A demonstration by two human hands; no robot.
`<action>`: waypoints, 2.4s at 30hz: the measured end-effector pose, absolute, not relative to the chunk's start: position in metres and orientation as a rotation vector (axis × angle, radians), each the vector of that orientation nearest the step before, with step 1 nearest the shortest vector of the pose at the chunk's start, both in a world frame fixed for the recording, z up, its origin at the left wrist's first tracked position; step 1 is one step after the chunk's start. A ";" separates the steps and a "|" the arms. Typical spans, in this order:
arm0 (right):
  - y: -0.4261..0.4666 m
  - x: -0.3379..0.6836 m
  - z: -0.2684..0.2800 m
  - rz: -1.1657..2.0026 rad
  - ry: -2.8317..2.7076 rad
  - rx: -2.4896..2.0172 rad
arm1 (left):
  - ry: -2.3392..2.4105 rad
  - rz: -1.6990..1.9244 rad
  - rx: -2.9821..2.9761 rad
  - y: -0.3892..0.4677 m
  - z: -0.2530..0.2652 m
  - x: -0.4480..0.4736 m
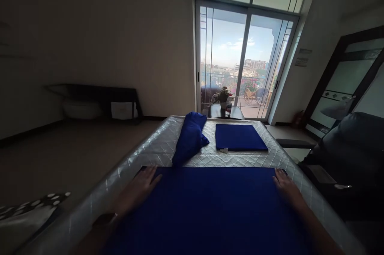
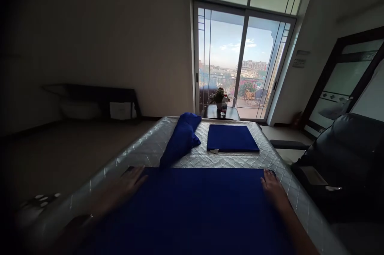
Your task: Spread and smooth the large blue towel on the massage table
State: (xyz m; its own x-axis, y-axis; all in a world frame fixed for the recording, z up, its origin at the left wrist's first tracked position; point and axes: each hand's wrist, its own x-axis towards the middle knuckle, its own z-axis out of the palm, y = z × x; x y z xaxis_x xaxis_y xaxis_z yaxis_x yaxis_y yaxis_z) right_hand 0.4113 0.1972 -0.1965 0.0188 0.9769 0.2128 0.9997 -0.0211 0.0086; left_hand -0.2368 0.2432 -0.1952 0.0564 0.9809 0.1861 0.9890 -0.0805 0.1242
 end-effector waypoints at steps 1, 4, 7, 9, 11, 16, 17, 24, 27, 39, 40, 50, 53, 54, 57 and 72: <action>0.197 0.413 -0.197 -0.228 -2.090 -2.120 | -2.140 -0.314 -2.271 0.244 -0.197 -0.239; 0.199 0.419 -0.199 -0.161 -2.015 -2.147 | -2.238 -0.273 -2.260 0.246 -0.203 -0.253; 0.201 0.425 -0.201 -0.110 -1.960 -2.168 | -2.241 -0.296 -2.219 0.252 -0.214 -0.271; 0.201 0.427 -0.202 -0.093 -1.945 -2.163 | -2.229 -0.293 -2.200 0.255 -0.222 -0.280; 0.202 0.427 -0.203 -0.075 -1.934 -2.157 | -2.213 -0.271 -2.192 0.257 -0.228 -0.285; 0.204 0.430 -0.208 -0.070 -1.927 -2.159 | -2.201 -0.259 -2.166 0.258 -0.237 -0.288; 0.204 0.431 -0.209 -0.083 -1.927 -2.159 | -2.197 -0.267 -2.163 0.258 -0.238 -0.289; 0.203 0.428 -0.206 -0.110 -1.941 -2.204 | -2.056 -0.316 -2.258 0.255 -0.228 -0.282; 0.200 0.420 -0.197 -0.099 -1.928 -2.229 | -2.080 -0.325 -2.222 0.251 -0.213 -0.267; 0.171 0.362 -0.141 -0.215 -2.012 -2.197 | -2.006 -0.406 -2.071 0.214 -0.155 -0.191; 0.169 0.344 -0.137 -0.217 -2.053 -2.138 | -1.929 -0.444 -2.144 0.210 -0.151 -0.170; 0.175 0.156 -0.140 0.176 -2.277 -1.691 | -1.528 -0.557 -2.542 0.212 -0.172 0.008; 0.177 0.153 -0.150 0.202 -2.258 -1.704 | -1.455 -0.551 -2.597 0.214 -0.183 0.004; 0.178 0.154 -0.153 0.216 -2.249 -1.706 | -1.437 -0.549 -2.611 0.214 -0.186 0.002; 0.179 0.156 -0.157 0.254 -2.240 -1.712 | -1.417 -0.529 -2.644 0.215 -0.189 0.000; 0.171 0.323 -0.151 0.148 -2.073 -2.146 | -1.948 -0.395 -2.590 0.199 -0.168 -0.161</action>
State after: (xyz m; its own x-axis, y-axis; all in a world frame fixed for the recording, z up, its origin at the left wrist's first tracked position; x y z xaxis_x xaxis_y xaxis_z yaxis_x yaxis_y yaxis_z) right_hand 0.3229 0.1710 -0.1510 0.0382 0.9986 0.0357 0.9834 -0.0312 -0.1786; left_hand -0.1614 0.1990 -0.1681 0.2615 0.9580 0.1177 0.9281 -0.2830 0.2418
